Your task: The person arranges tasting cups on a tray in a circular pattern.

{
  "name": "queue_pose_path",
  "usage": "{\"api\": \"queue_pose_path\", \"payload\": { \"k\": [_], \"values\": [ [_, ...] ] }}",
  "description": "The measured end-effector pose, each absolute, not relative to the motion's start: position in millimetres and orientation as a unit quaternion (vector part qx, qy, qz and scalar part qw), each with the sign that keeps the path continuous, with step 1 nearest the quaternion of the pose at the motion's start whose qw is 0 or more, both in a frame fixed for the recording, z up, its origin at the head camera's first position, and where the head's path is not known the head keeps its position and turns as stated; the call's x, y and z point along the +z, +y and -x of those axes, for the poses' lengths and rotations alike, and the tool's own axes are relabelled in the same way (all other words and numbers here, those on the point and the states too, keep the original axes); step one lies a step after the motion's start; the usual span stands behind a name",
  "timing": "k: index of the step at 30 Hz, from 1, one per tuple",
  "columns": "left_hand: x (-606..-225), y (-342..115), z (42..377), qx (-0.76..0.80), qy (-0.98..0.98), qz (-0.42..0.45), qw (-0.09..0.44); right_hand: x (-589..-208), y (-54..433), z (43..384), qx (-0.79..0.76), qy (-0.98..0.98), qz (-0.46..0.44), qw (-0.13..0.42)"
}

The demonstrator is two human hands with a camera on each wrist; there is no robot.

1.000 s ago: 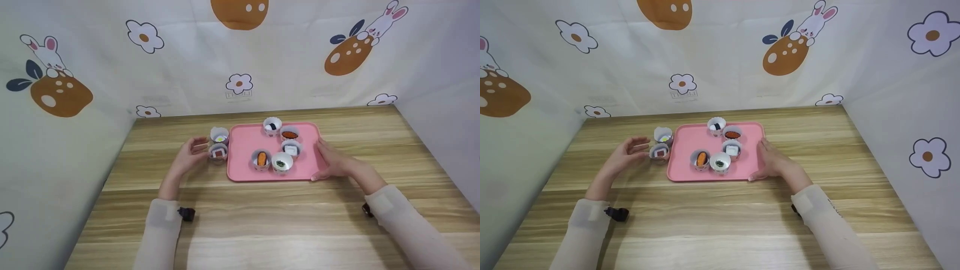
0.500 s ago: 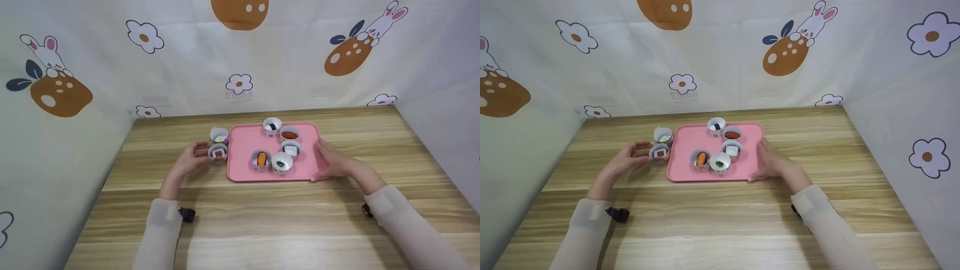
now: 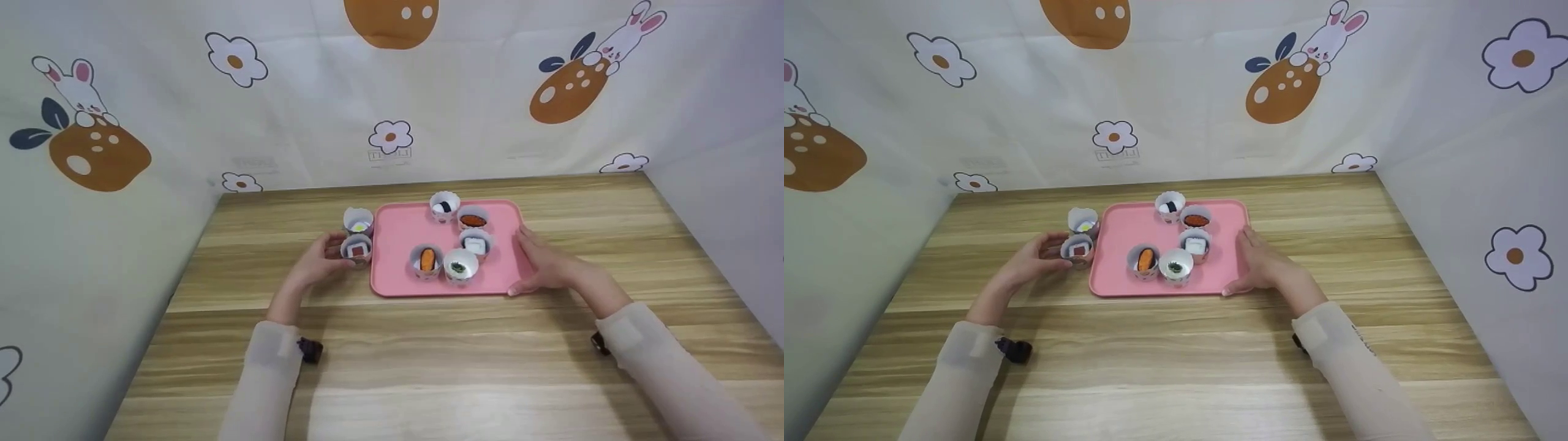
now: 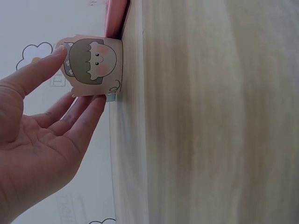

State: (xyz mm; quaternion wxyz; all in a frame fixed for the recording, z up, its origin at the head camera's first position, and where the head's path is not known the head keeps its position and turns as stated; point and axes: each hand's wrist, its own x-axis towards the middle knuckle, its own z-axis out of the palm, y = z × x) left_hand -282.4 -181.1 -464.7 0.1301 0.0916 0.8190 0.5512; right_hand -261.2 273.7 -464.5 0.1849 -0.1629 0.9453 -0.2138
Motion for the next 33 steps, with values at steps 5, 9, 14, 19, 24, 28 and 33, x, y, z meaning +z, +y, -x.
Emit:
{"api": "queue_pose_path", "payload": {
  "k": [5, 9, 14, 19, 24, 28, 33],
  "values": [
    [-465, -175, 282, 0.543, 0.826, -0.076, 0.128, -464, 274, 261, -0.215, 0.945, 0.161, 0.189],
    [-467, -169, 283, 0.542, 0.829, -0.067, 0.118, -464, 275, 261, -0.214, 0.944, 0.169, 0.183],
    [-469, -164, 284, 0.532, 0.839, -0.058, 0.102, -465, 275, 261, -0.215, 0.944, 0.172, 0.183],
    [-471, -163, 285, 0.53, 0.841, -0.049, 0.094, -465, 275, 261, -0.217, 0.943, 0.167, 0.188],
    [-471, -164, 285, 0.53, 0.842, -0.038, 0.095, -465, 274, 261, -0.223, 0.942, 0.163, 0.193],
    [-470, -165, 284, 0.527, 0.844, -0.032, 0.095, -464, 274, 261, -0.225, 0.941, 0.158, 0.196],
    [-468, -166, 284, 0.523, 0.847, -0.03, 0.094, -464, 275, 260, -0.223, 0.941, 0.158, 0.198]
  ]
}}
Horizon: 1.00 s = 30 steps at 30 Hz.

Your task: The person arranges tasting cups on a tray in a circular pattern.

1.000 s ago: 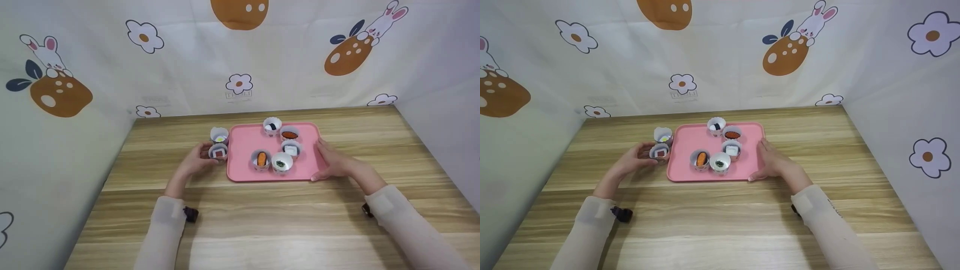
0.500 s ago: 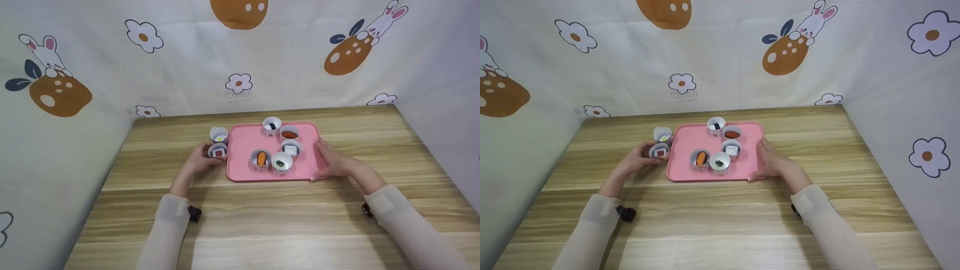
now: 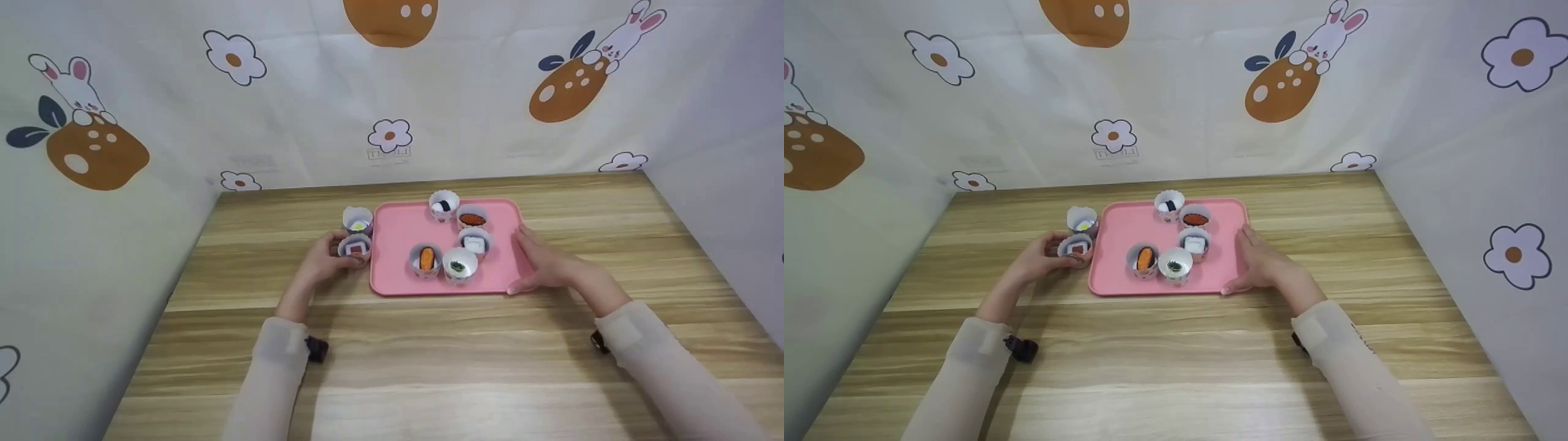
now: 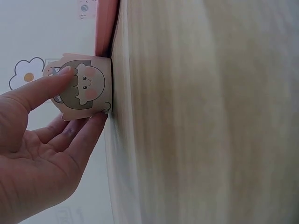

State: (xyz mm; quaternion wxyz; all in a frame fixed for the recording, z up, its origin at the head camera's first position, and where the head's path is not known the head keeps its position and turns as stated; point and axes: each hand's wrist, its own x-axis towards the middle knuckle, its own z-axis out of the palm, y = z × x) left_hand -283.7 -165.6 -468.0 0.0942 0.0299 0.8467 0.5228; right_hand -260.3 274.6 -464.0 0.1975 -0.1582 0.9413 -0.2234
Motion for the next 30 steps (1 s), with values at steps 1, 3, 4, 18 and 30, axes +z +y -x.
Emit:
{"api": "queue_pose_path", "payload": {
  "k": [1, 3, 4, 18, 30],
  "values": [
    [-467, -166, 283, 0.523, 0.847, -0.028, 0.095, -464, 275, 260, -0.223, 0.941, 0.158, 0.197],
    [-466, -166, 283, 0.526, 0.844, -0.025, 0.099, -463, 274, 260, -0.221, 0.942, 0.164, 0.193],
    [-466, -166, 283, 0.528, 0.843, -0.025, 0.101, -463, 274, 260, -0.22, 0.942, 0.166, 0.19],
    [-455, -169, 281, 0.536, 0.838, -0.015, 0.104, -462, 272, 260, -0.215, 0.944, 0.165, 0.189],
    [-449, -165, 282, 0.521, 0.848, -0.026, 0.094, -463, 273, 260, -0.217, 0.943, 0.165, 0.189]
  ]
}}
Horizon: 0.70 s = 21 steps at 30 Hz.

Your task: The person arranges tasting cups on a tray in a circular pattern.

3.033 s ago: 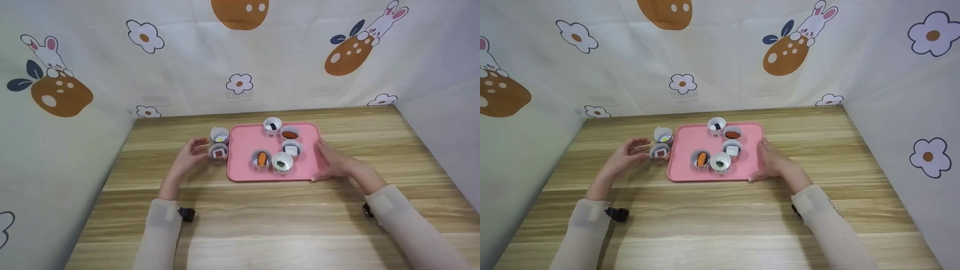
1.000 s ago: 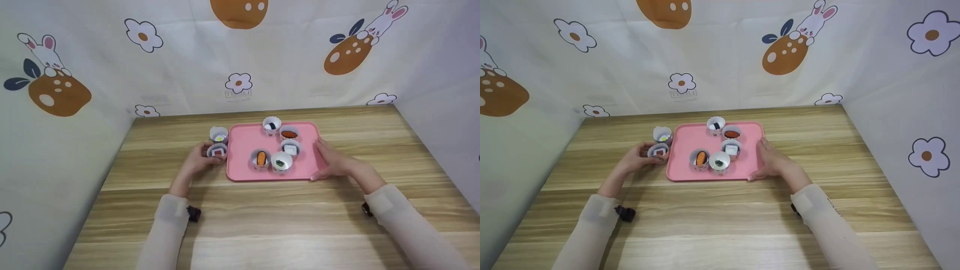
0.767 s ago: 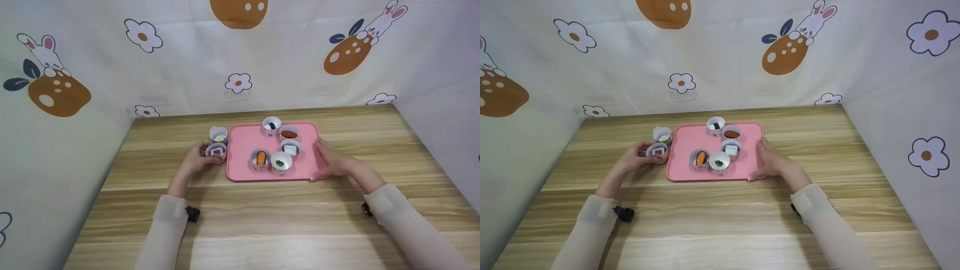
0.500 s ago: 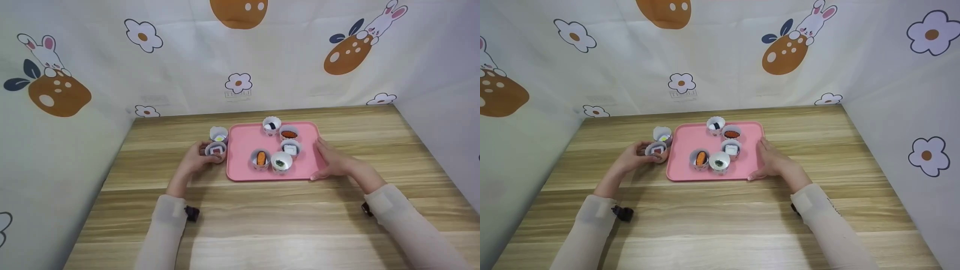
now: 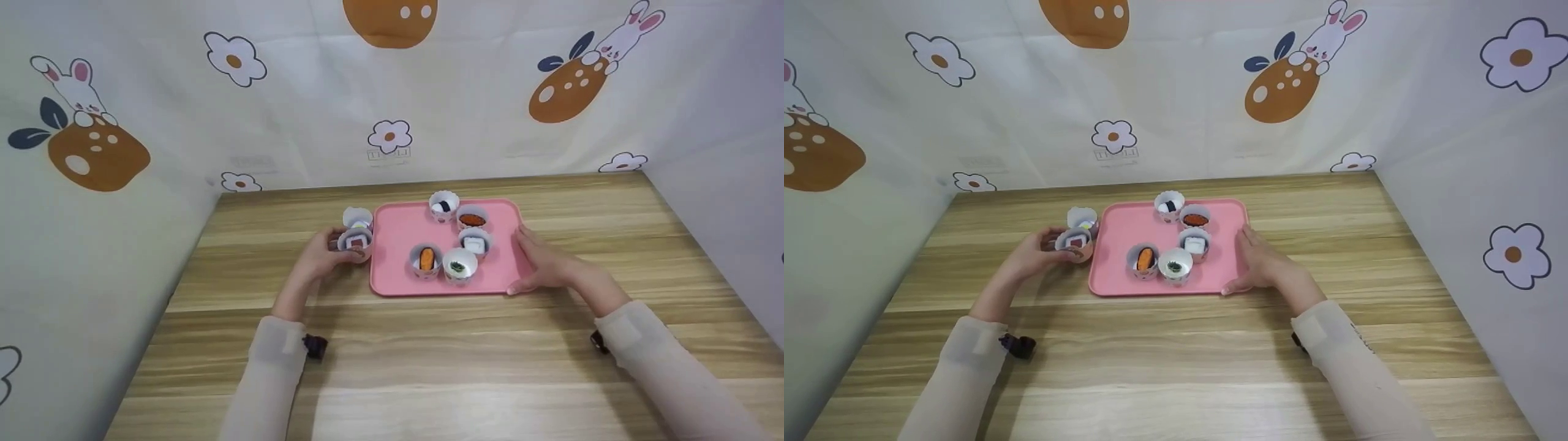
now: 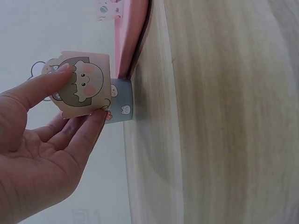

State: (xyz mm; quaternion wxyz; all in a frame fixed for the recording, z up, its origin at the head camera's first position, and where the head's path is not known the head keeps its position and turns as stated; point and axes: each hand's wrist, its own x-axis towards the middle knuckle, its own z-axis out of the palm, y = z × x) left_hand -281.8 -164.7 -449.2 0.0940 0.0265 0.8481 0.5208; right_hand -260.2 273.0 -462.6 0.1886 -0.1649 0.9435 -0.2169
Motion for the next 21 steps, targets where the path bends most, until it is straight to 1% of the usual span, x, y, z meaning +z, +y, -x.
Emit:
{"api": "queue_pose_path", "payload": {
  "k": [9, 21],
  "values": [
    [-446, -156, 282, 0.519, 0.849, -0.052, 0.086, -463, 273, 260, -0.222, 0.942, 0.168, 0.187],
    [-442, -143, 285, 0.533, 0.838, -0.057, 0.1, -464, 274, 261, -0.224, 0.942, 0.163, 0.19]
  ]
}}
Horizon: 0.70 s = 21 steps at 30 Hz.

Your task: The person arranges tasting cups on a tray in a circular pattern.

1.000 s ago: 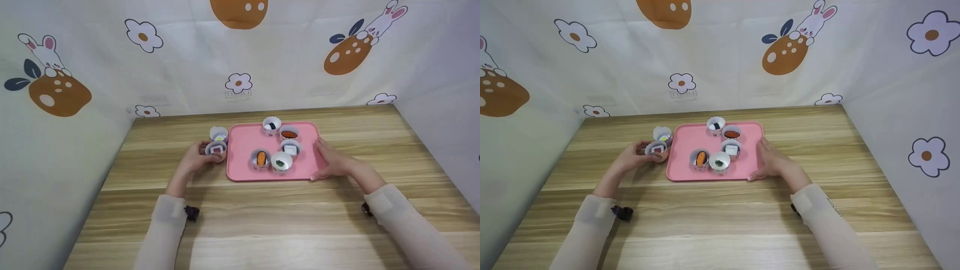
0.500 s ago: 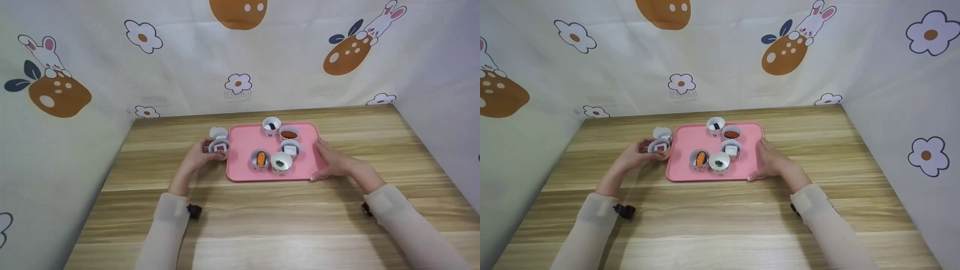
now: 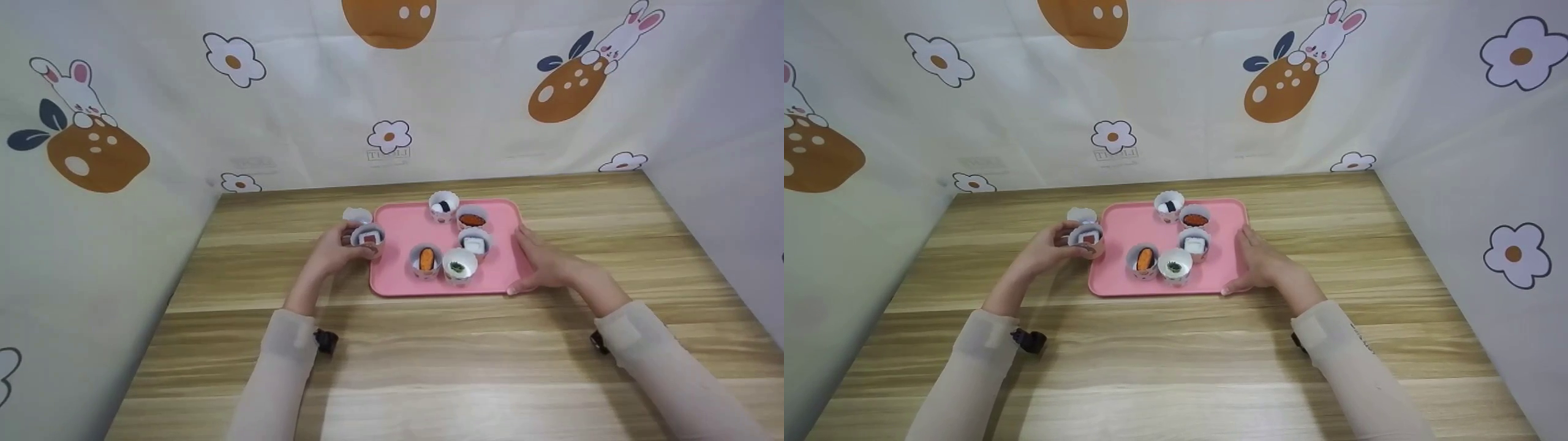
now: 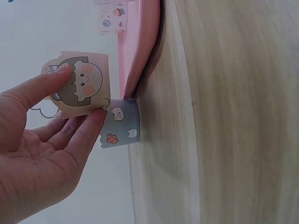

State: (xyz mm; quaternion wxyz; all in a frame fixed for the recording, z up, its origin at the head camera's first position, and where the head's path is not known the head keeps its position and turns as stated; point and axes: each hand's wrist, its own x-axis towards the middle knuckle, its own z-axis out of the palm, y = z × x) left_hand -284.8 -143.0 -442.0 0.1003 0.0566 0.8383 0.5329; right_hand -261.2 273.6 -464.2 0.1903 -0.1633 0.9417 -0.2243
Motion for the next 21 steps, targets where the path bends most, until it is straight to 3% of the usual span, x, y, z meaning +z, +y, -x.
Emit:
{"api": "queue_pose_path", "payload": {
  "k": [21],
  "values": [
    [-443, -109, 297, 0.535, 0.836, -0.081, 0.087, -464, 274, 260, -0.213, 0.944, 0.161, 0.194]
  ]
}}
